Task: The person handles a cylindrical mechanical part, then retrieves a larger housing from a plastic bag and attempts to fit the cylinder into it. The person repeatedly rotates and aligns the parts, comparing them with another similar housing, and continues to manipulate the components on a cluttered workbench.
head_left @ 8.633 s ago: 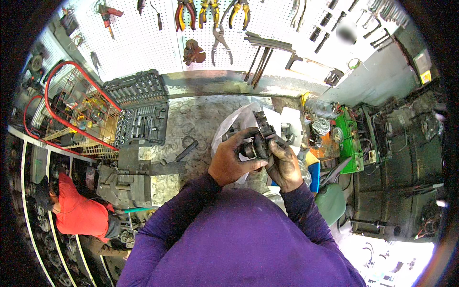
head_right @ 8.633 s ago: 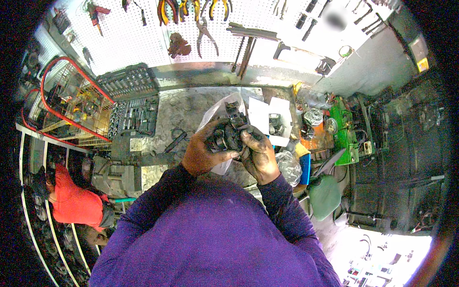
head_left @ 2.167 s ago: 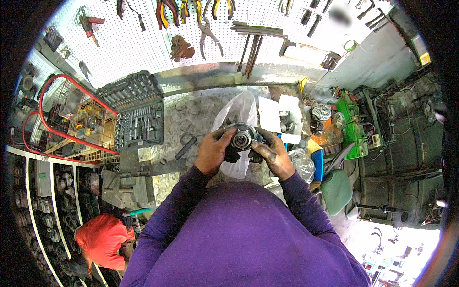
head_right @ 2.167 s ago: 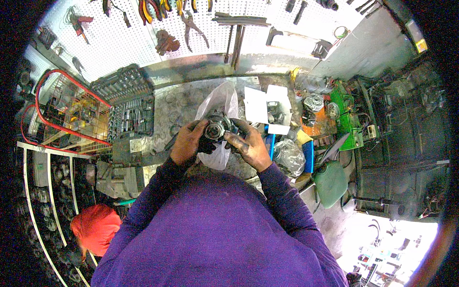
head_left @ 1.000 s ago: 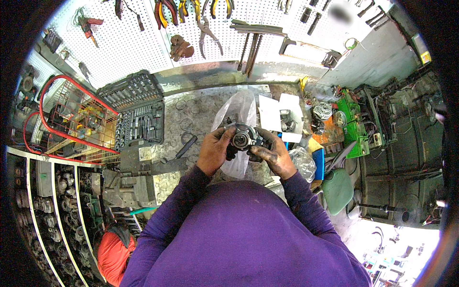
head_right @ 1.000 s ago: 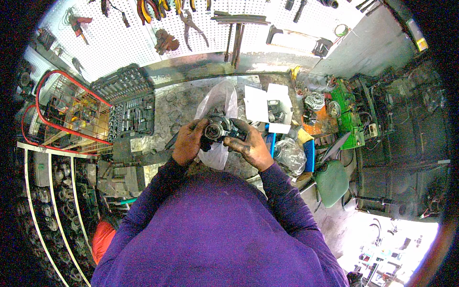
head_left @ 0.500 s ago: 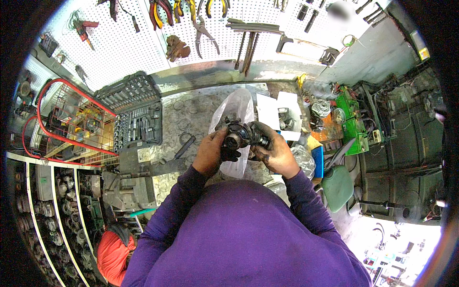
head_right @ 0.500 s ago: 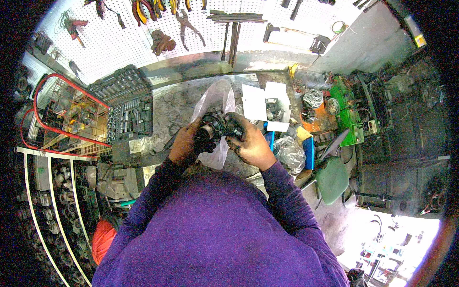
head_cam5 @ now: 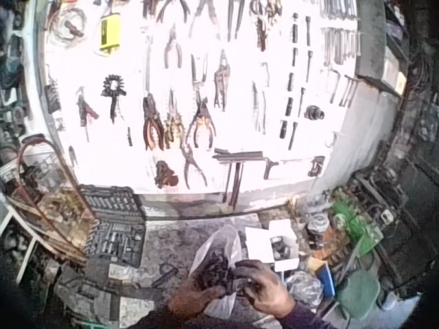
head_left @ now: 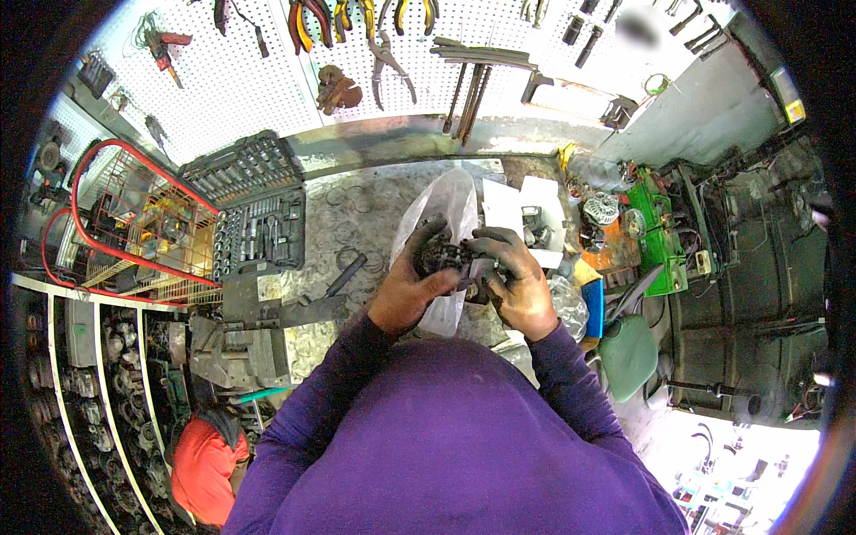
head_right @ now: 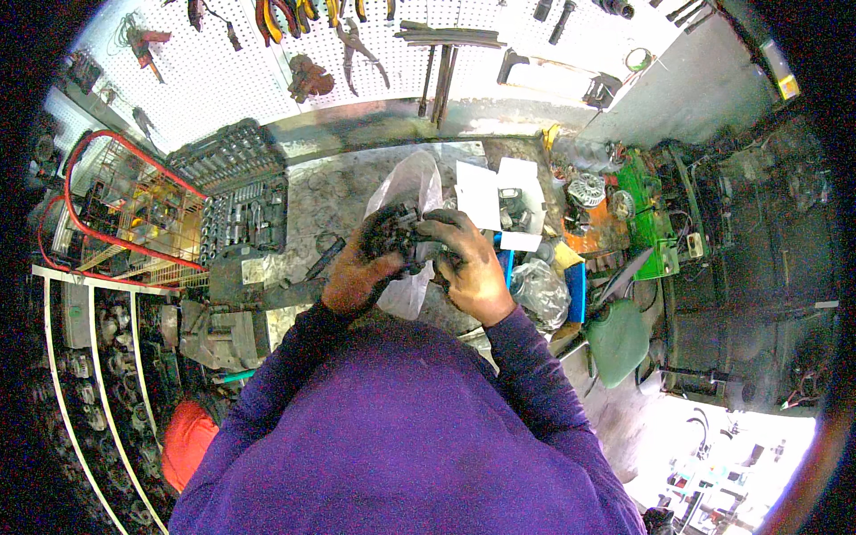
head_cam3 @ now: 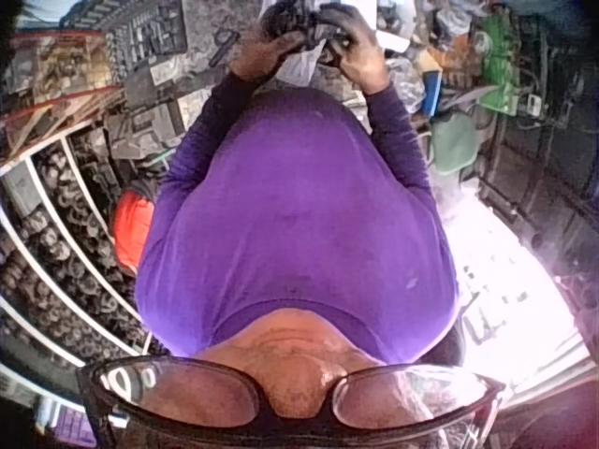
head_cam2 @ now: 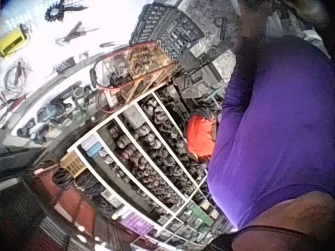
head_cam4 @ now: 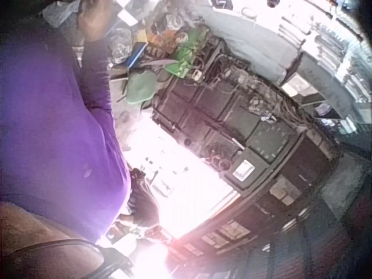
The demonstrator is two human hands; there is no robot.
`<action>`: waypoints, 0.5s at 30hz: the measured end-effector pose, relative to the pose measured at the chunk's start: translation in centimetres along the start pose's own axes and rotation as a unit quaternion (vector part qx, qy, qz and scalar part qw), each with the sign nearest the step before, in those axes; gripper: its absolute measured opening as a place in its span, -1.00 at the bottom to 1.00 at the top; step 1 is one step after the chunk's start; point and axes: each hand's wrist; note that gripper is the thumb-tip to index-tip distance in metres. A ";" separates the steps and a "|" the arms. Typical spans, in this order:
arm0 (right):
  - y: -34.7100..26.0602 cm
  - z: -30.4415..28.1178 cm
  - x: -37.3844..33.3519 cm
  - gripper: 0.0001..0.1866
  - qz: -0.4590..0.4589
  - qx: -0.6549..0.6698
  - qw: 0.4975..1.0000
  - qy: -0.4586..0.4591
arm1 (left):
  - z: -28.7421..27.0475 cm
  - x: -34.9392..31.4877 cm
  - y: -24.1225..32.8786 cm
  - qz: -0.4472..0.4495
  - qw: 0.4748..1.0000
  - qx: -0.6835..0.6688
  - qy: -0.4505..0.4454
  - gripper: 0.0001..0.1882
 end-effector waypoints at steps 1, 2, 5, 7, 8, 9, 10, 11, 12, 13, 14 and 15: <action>0.0 0.0 -0.1 -0.32 -0.008 -0.004 1.000 0.003 | 0.1 0.0 0.1 0.012 1.000 0.018 -0.020 -0.09; -0.1 0.1 -0.2 -0.30 -0.015 -0.007 1.000 0.012 | 0.3 0.0 0.2 0.015 0.999 0.036 -0.032 -0.04; -0.3 0.5 -0.4 -0.26 0.009 -0.014 0.999 0.041 | 0.7 -0.5 0.5 0.034 0.995 0.085 -0.044 -0.05; -0.4 0.6 -0.5 -0.22 0.021 0.015 0.998 0.052 | 0.9 -0.8 0.7 0.064 0.990 0.118 -0.034 -0.07; -0.4 0.6 -0.5 -0.21 0.026 0.029 0.998 0.057 | 1.0 -0.9 0.9 0.080 0.987 0.135 -0.030 -0.09; -0.3 0.7 -0.5 -0.20 0.053 0.050 0.996 0.057 | 1.1 -1.0 1.0 0.095 0.980 0.174 -0.023 -0.10; -0.2 0.7 -0.7 -0.20 0.081 0.070 0.993 0.056 | 1.2 -1.1 1.2 0.111 0.971 0.212 -0.016 -0.11; 0.1 0.7 -0.8 -0.19 0.098 0.095 0.989 0.057 | 1.2 -1.1 1.3 0.131 0.960 0.247 -0.009 -0.13; 0.4 0.8 -0.9 -0.19 0.107 0.084 0.989 0.059 | 1.3 -1.1 1.4 0.132 0.955 0.265 -0.005 -0.14; 0.9 0.9 -1.0 -0.19 0.106 0.078 0.989 0.063 | 1.4 -1.0 1.5 0.137 0.950 0.279 0.001 -0.16; 1.4 1.1 -1.1 -0.19 0.105 0.074 0.989 0.067 | 1.4 -1.0 1.6 0.136 0.945 0.296 0.005 -0.17; 2.0 1.1 -1.4 -0.20 0.116 0.082 0.988 0.064 | 1.5 -1.0 1.7 0.157 0.935 0.317 0.009 -0.18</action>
Point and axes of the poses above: each hand's wrist, its own x-axis towards the middle knuckle, its own z-axis out of the palm, y = z × x, and after that the axes turned 4 degrees about x, right-handed
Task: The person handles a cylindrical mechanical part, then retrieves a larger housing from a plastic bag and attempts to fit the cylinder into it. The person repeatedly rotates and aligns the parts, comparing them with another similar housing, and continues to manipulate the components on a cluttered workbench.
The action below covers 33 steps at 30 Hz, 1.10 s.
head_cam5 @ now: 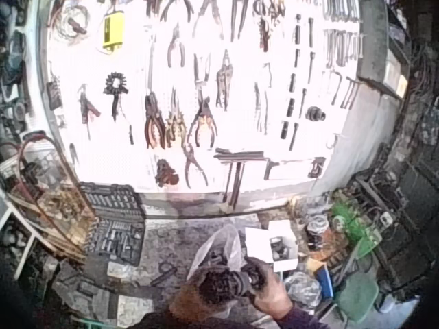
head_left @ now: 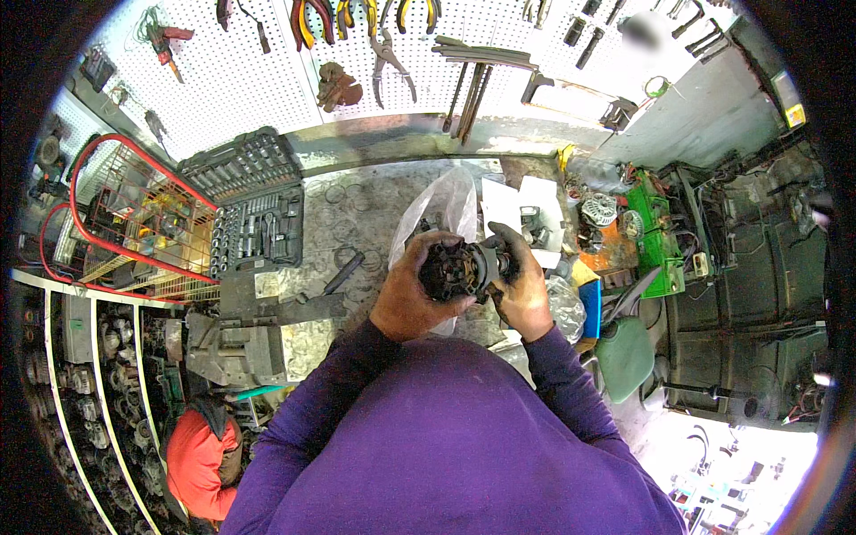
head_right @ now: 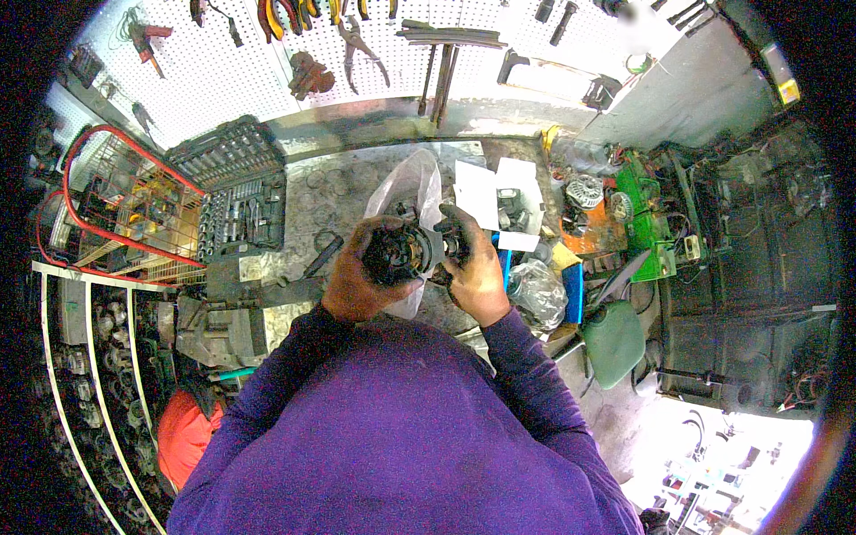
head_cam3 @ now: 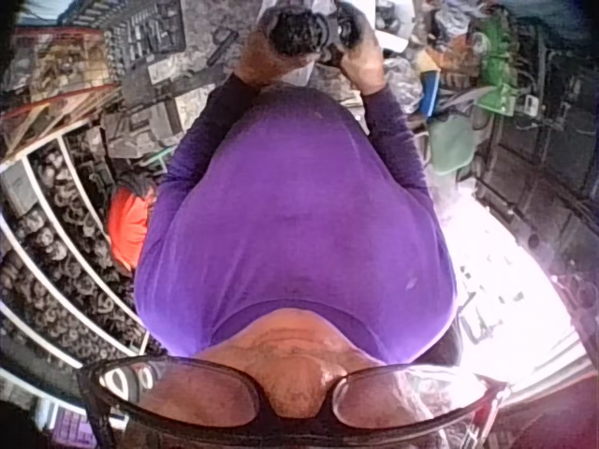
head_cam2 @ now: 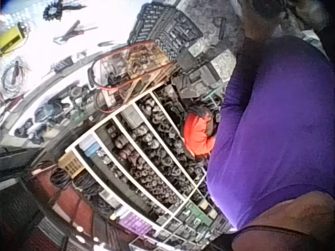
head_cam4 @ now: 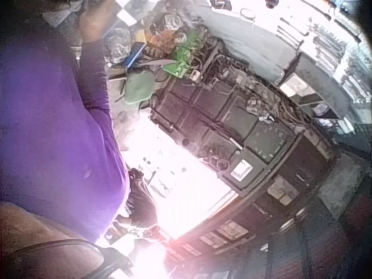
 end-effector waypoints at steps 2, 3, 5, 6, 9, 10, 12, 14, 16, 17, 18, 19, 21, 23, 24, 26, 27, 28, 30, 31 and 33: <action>1.3 -0.2 -0.3 -0.20 0.001 0.024 1.000 -0.008 | -0.1 0.0 0.2 0.027 0.998 0.051 0.006 -0.21; 2.1 -0.1 -0.4 -0.22 0.042 0.009 0.999 -0.007 | -0.1 0.1 0.3 0.037 0.996 0.077 0.013 -0.21; 3.3 0.1 -0.5 -0.27 0.077 -0.013 0.997 -0.003 | -0.1 0.2 0.5 0.057 0.990 0.130 0.026 -0.22; 3.8 0.1 -0.7 -0.32 0.105 0.028 0.994 -0.020 | -0.1 0.3 0.5 0.061 0.987 0.143 0.028 -0.22; 4.7 0.3 -1.1 -0.50 0.170 0.145 0.971 -0.083 | 0.0 0.6 0.6 0.081 0.978 0.186 0.039 -0.22; 4.8 0.5 -1.2 -0.55 0.181 0.182 0.960 -0.111 | 0.0 0.8 0.6 0.093 0.974 0.203 0.045 -0.22; 4.8 1.1 -1.5 -0.65 0.200 0.259 0.936 -0.132 | 0.2 0.9 0.7 0.102 0.966 0.232 0.051 -0.22; 4.6 2.0 -1.9 -0.72 0.217 0.340 0.907 -0.119 | 0.4 1.0 0.9 0.099 0.960 0.255 0.053 -0.22; 4.4 2.4 -2.2 -0.63 0.202 0.393 0.889 -0.122 | 0.8 1.1 1.2 0.074 0.960 0.262 0.059 -0.23; 4.3 2.7 -2.4 -0.60 0.189 0.430 0.876 -0.112 | 1.0 1.1 1.3 0.062 0.960 0.266 0.064 -0.23; 4.3 2.9 -2.5 -0.58 0.155 0.485 0.854 -0.108 | 1.1 1.2 1.5 0.053 0.961 0.265 0.067 -0.23; 4.5 3.0 -2.5 -0.55 0.188 0.458 0.864 -0.097 | 1.2 1.3 1.6 0.044 0.961 0.263 0.071 -0.23; 4.9 3.2 -2.4 -0.51 0.187 0.461 0.863 -0.094 | 1.2 1.5 1.9 0.029 0.962 0.260 0.079 -0.24; 5.7 3.3 -2.1 -0.52 0.193 0.440 0.873 -0.086 | 1.1 1.7 2.2 0.018 0.962 0.257 0.089 -0.25; 6.2 3.4 -1.9 -0.52 0.183 0.445 0.873 -0.086 | 1.0 1.7 2.4 -0.001 0.966 0.243 0.086 -0.28; 6.9 3.5 -1.5 -0.40 0.168 0.429 0.882 -0.103 | 0.9 1.8 2.7 -0.039 0.973 0.214 0.080 -0.34; 7.0 3.6 -1.4 -0.32 0.193 0.404 0.890 -0.090 | 0.9 1.7 2.8 -0.038 0.971 0.220 0.081 -0.35; 7.1 3.6 -1.4 -0.31 0.164 0.447 0.874 -0.101 | 1.0 1.7 2.9 -0.037 0.970 0.226 0.082 -0.35; 6.8 3.7 -1.4 -0.29 0.170 0.493 0.850 -0.079 | 0.9 1.8 3.0 -0.050 0.972 0.215 0.086 -0.35; 6.5 3.8 -1.3 -0.28 0.135 0.460 0.874 -0.084 | 0.9 1.8 3.0 -0.063 0.974 0.198 0.087 -0.34; 5.9 3.8 -1.1 -0.29 0.089 0.411 0.903 -0.089 | 0.9 1.9 2.9 -0.087 0.979 0.163 0.088 -0.34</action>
Point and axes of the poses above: each hand's wrist, its own x-axis towards the middle knuckle, its own z-axis out of the palm, y = z × x, and after that the axes turned 4 degrees about x, right-handed
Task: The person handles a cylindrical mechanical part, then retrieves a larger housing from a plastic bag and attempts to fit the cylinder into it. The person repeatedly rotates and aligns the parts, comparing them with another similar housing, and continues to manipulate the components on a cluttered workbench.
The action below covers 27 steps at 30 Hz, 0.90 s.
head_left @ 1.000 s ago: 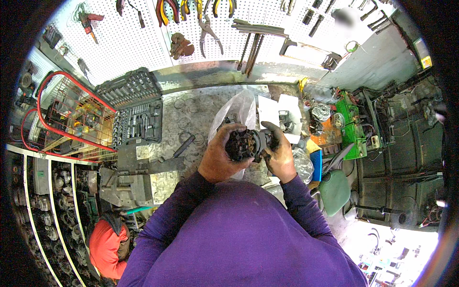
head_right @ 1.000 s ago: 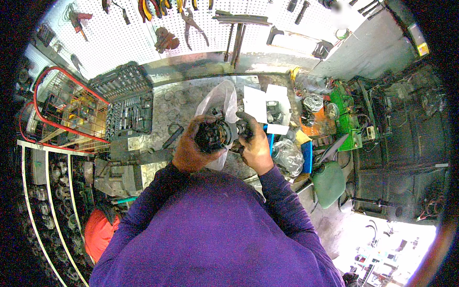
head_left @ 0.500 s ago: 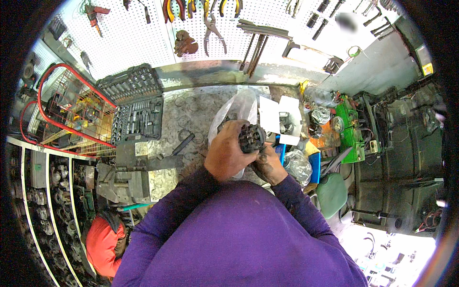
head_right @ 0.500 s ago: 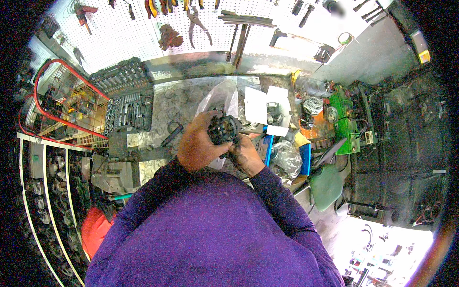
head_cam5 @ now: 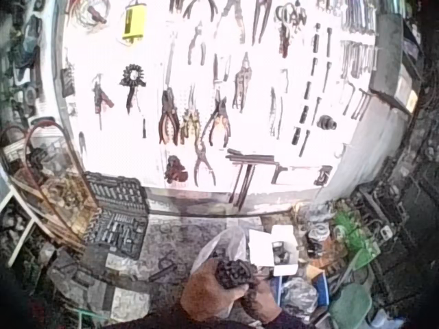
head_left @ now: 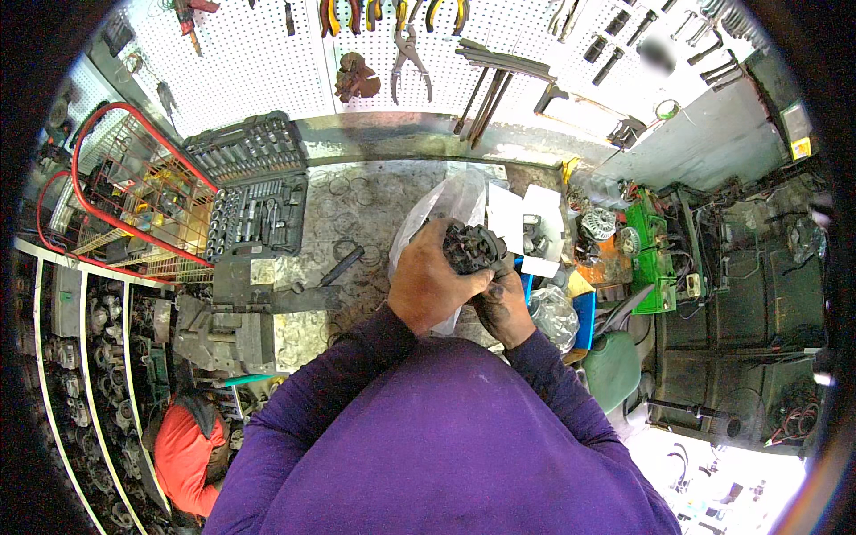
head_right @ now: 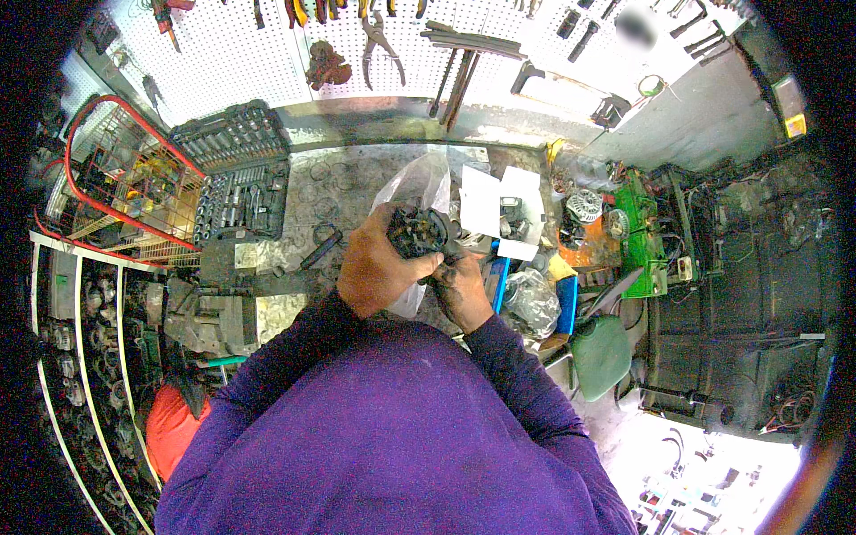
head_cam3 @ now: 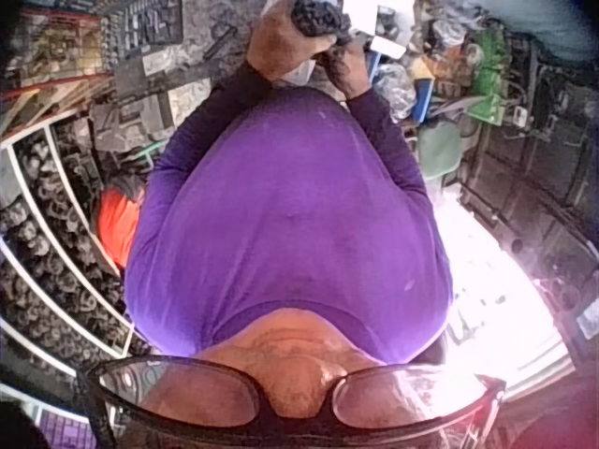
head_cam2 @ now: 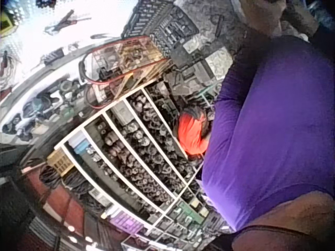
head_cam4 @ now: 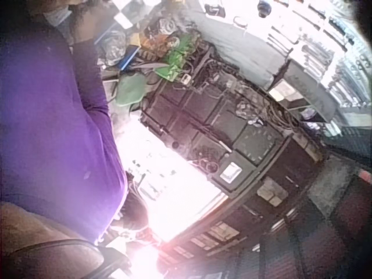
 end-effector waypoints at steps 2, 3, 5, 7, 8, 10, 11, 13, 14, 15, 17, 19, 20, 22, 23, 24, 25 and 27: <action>-0.4 0.4 0.0 -0.32 0.003 -0.007 1.000 0.012 | 0.1 0.2 -0.2 -0.022 0.999 -0.034 -0.008 -0.37; -0.6 0.5 0.0 -0.34 0.012 0.003 1.000 0.016 | 0.1 0.2 -0.3 -0.025 0.998 -0.050 -0.003 -0.39; -0.7 0.6 0.1 -0.45 0.047 0.025 0.998 0.018 | 0.2 0.3 -0.6 -0.032 0.996 -0.079 0.004 -0.44; -0.8 0.6 0.1 -0.56 0.070 0.014 0.997 0.037 | 0.1 0.6 -0.9 -0.050 0.990 -0.134 -0.008 -0.49; -0.8 0.7 0.1 -0.60 0.076 -0.010 0.995 0.058 | 0.1 0.6 -1.0 -0.065 0.986 -0.152 -0.016 -0.51; -1.0 1.0 0.1 -0.66 0.073 -0.043 0.993 0.080 | 0.1 0.6 -1.2 -0.083 0.977 -0.196 -0.030 -0.57; -1.2 1.2 0.1 -0.68 0.064 -0.052 0.993 0.080 | 0.1 0.6 -1.3 -0.091 0.973 -0.211 -0.034 -0.60; -1.7 1.8 0.2 -0.71 0.062 -0.059 0.992 0.087 | 0.1 0.5 -1.6 -0.106 0.955 -0.274 -0.035 -0.64; -2.1 2.0 0.2 -0.73 0.070 -0.058 0.991 0.094 | 0.2 0.5 -1.6 -0.107 0.947 -0.301 -0.034 -0.66; -2.4 2.3 0.3 -0.74 0.077 -0.056 0.990 0.100 | 0.2 0.5 -1.8 -0.110 0.945 -0.306 -0.037 -0.68; -3.1 2.8 0.3 -0.77 0.078 -0.072 0.990 0.098 | 0.1 0.6 -2.1 -0.113 0.945 -0.304 -0.041 -0.71; -3.4 3.3 0.3 -0.78 0.074 -0.075 0.989 0.101 | 0.0 0.6 -2.4 -0.124 0.934 -0.331 -0.052 -0.70; -3.5 3.5 0.3 -0.78 0.069 -0.070 0.990 0.105 | 0.1 0.5 -2.5 -0.146 0.932 -0.326 -0.058 -0.69; -3.7 3.6 0.4 -0.77 0.064 -0.106 0.985 0.117 | 0.3 0.3 -2.9 -0.146 0.907 -0.391 -0.054 -0.70; -3.7 3.5 0.4 -0.76 0.064 -0.148 0.979 0.124 | 0.5 0.2 -3.1 -0.153 0.895 -0.416 -0.052 -0.70; -3.7 3.5 0.5 -0.76 0.064 -0.189 0.971 0.131 | 0.8 0.1 -3.3 -0.152 0.889 -0.429 -0.051 -0.71; -3.7 3.4 0.6 -0.76 0.047 -0.209 0.968 0.128 | 1.0 0.0 -3.5 -0.151 0.883 -0.442 -0.049 -0.72; -3.5 3.4 0.9 -0.75 0.026 -0.228 0.965 0.129 | 1.5 -0.2 -3.9 -0.129 0.873 -0.468 -0.042 -0.73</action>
Point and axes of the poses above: each hand's wrist, its own x-axis towards the middle knuckle, its own z-axis out of the palm, y = z × x, and after that the axes turned 4 degrees about x, right-handed
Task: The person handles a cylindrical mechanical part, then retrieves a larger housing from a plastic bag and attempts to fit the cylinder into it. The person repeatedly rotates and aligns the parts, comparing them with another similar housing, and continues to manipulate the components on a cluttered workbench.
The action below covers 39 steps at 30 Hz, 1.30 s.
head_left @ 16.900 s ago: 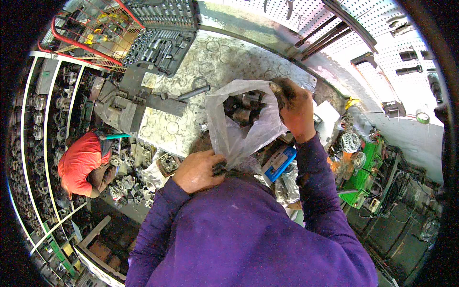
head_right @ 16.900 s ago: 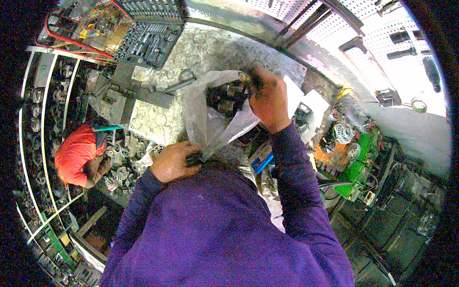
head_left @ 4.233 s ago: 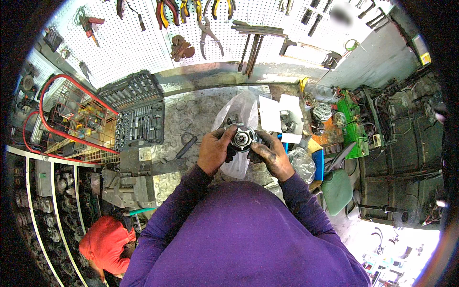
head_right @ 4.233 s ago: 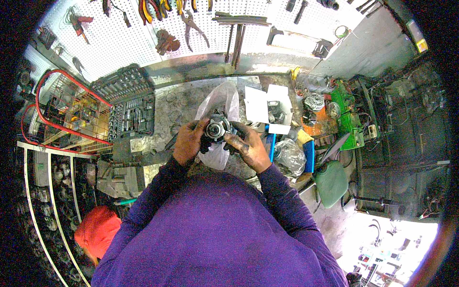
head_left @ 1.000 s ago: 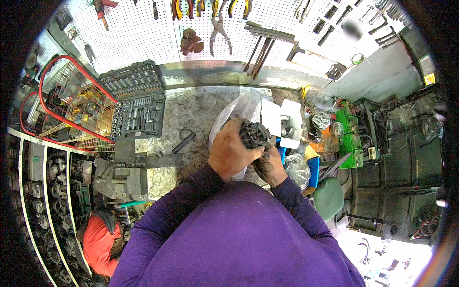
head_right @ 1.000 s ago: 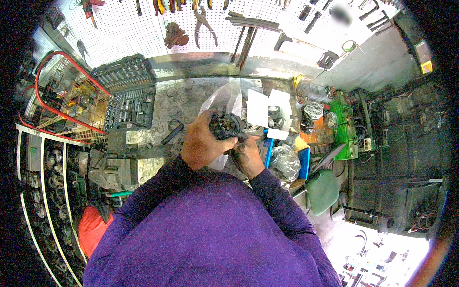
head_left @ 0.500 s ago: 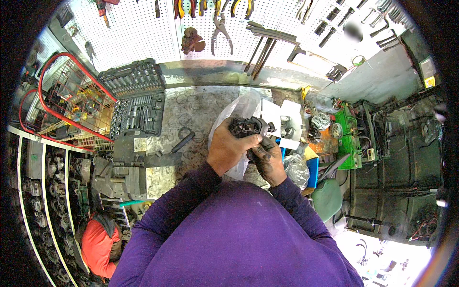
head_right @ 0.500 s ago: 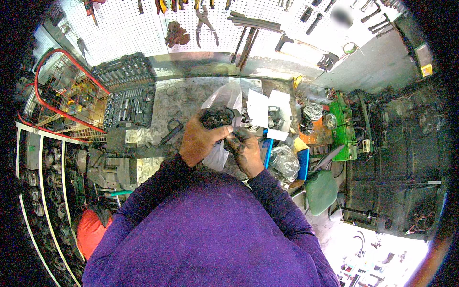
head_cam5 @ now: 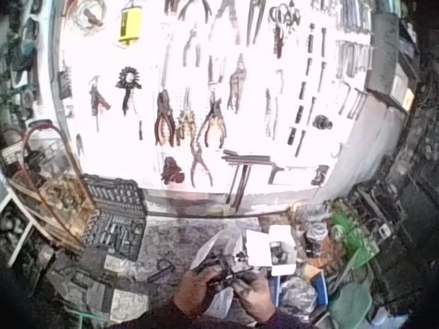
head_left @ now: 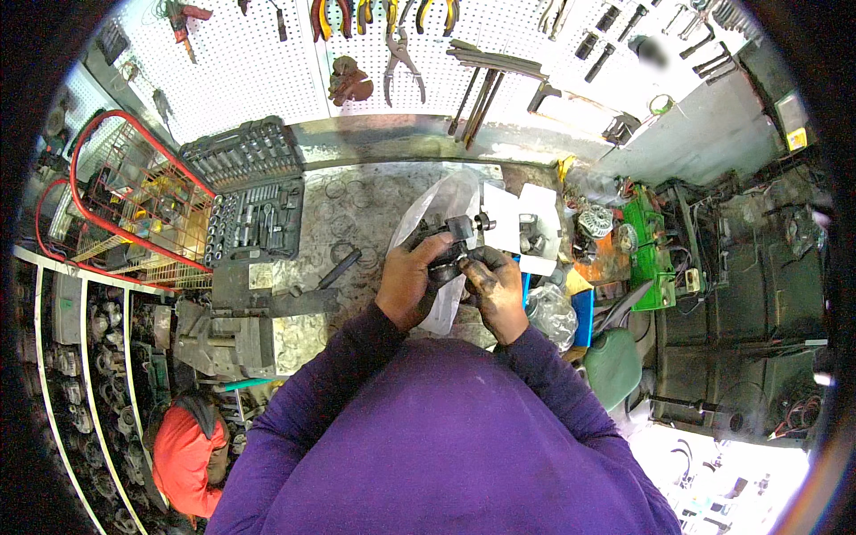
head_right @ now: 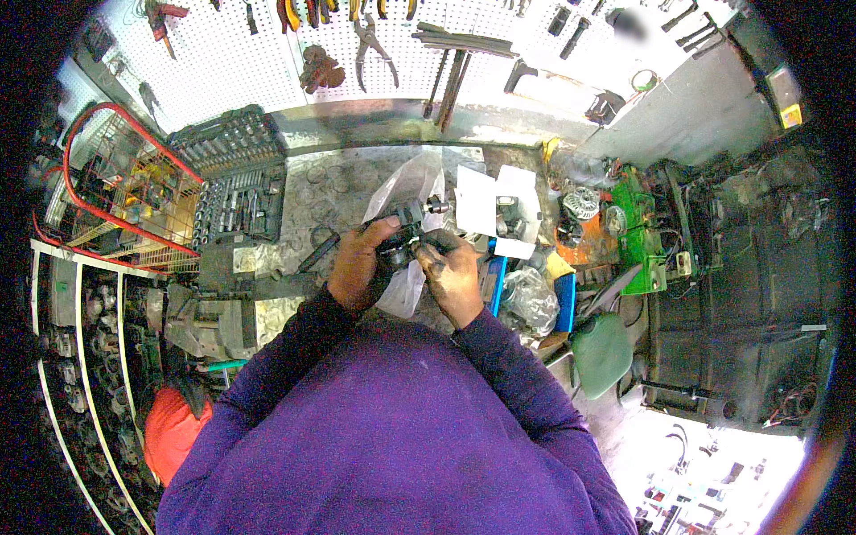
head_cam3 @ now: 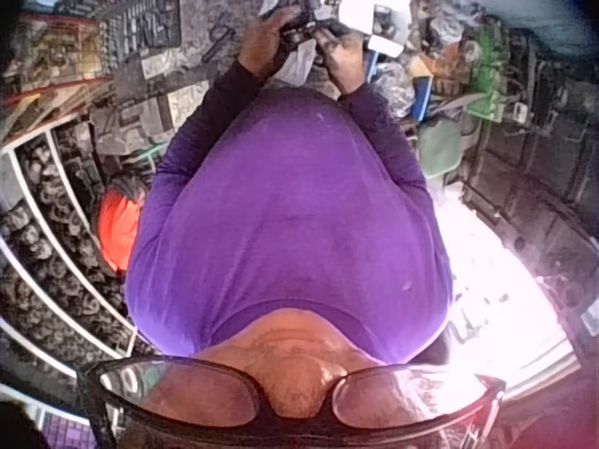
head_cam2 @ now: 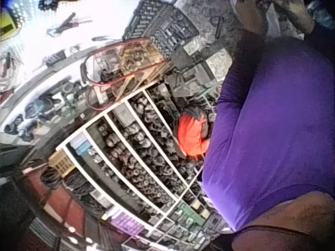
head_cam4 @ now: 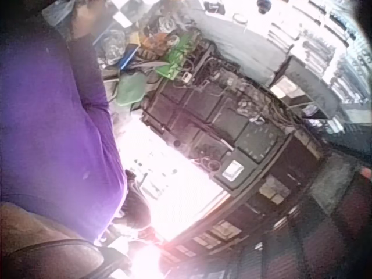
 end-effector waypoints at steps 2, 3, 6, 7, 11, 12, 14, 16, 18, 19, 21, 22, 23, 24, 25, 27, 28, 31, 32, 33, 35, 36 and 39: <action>0.1 0.1 0.0 -0.76 -0.030 -0.029 0.999 0.000 | 0.0 -0.1 -0.4 0.023 0.999 -0.021 -0.012 -0.74; 0.1 0.2 0.0 -0.76 -0.019 -0.018 1.000 0.000 | 0.1 -0.1 -0.4 0.026 0.999 -0.029 -0.016 -0.75; -0.1 0.1 -0.2 -0.77 -0.032 -0.065 0.997 0.004 | 0.0 -0.3 0.0 -0.041 0.998 -0.048 0.000 -0.74; -0.2 0.0 -0.3 -0.78 -0.046 -0.096 0.994 0.001 | -0.1 -0.3 0.1 -0.081 0.995 -0.060 0.018 -0.74; -0.4 -0.1 -0.3 -0.81 -0.089 -0.118 0.989 -0.006 | -0.6 -0.1 0.3 -0.067 0.997 0.024 -0.021 -0.64; -0.4 0.0 -0.3 -0.82 -0.097 -0.101 0.990 -0.007 | -0.8 0.0 0.2 -0.049 0.995 0.086 -0.013 -0.63; -0.4 0.3 -0.3 -0.81 -0.120 -0.086 0.989 0.001 | -1.2 0.3 -0.1 -0.015 0.984 0.177 -0.007 -0.62; -0.5 0.5 -0.4 -0.80 -0.111 -0.070 0.991 0.006 | -1.4 0.5 -0.5 -0.046 0.997 0.058 -0.020 -0.60; -0.8 0.5 -0.7 -0.77 -0.080 -0.059 0.995 0.005 | -1.5 0.7 -0.7 -0.104 0.992 -0.063 -0.021 -0.65; -1.0 0.6 -0.7 -0.76 -0.085 -0.075 0.994 0.007 | -1.6 0.6 -0.7 -0.123 0.986 -0.112 -0.026 -0.71; -1.5 0.7 -0.9 -0.75 -0.080 -0.085 0.993 0.010 | -1.7 0.7 -0.6 -0.137 0.980 -0.139 -0.039 -0.77; -1.8 0.8 -1.0 -0.75 -0.079 -0.099 0.992 0.012 | -1.8 0.7 -0.5 -0.131 0.983 -0.119 -0.048 -0.77; -2.1 0.8 -1.1 -0.75 -0.073 -0.108 0.991 0.013 | -1.8 0.7 -0.4 -0.129 0.986 -0.095 -0.050 -0.77; -2.4 0.8 -1.2 -0.75 -0.072 -0.111 0.991 0.012 | -1.8 0.8 -0.4 -0.138 0.980 -0.128 -0.057 -0.76; -2.6 0.9 -1.3 -0.75 -0.072 -0.124 0.989 0.016 | -1.8 0.7 -0.3 -0.151 0.974 -0.159 -0.058 -0.76; -2.9 1.0 -1.4 -0.76 -0.087 -0.131 0.987 0.019 | -1.6 0.8 -0.2 -0.167 0.965 -0.195 -0.055 -0.75; -3.0 1.1 -1.4 -0.77 -0.088 -0.133 0.987 0.019 | -1.6 0.8 -0.2 -0.170 0.963 -0.202 -0.052 -0.75; -3.1 1.2 -1.4 -0.79 -0.107 -0.134 0.985 0.020 | -1.2 0.8 -0.2 -0.172 0.962 -0.210 -0.042 -0.73; -3.1 1.1 -1.4 -0.80 -0.113 -0.142 0.983 0.019 | -1.1 0.8 -0.2 -0.172 0.962 -0.210 -0.038 -0.72; -3.1 1.1 -1.3 -0.81 -0.125 -0.145 0.981 0.017 | -1.1 0.8 -0.2 -0.173 0.961 -0.212 -0.042 -0.71; -3.1 1.0 -1.2 -0.81 -0.136 -0.163 0.977 0.013 | -1.2 0.8 -0.2 -0.176 0.959 -0.218 -0.051 -0.70; -3.1 0.9 -1.1 -0.81 -0.145 -0.169 0.975 0.011 | -1.3 0.9 -0.3 -0.172 0.959 -0.216 -0.057 -0.70; -3.2 0.9 -1.1 -0.81 -0.160 -0.194 0.968 0.008 | -1.8 1.0 -0.7 -0.163 0.962 -0.208 -0.070 -0.63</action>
Point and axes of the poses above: each hand's wrist, its own x-axis towards the middle knuckle, its own z-axis out of the palm, y = z × x, and after that the axes turned 4 degrees about x, right-handed
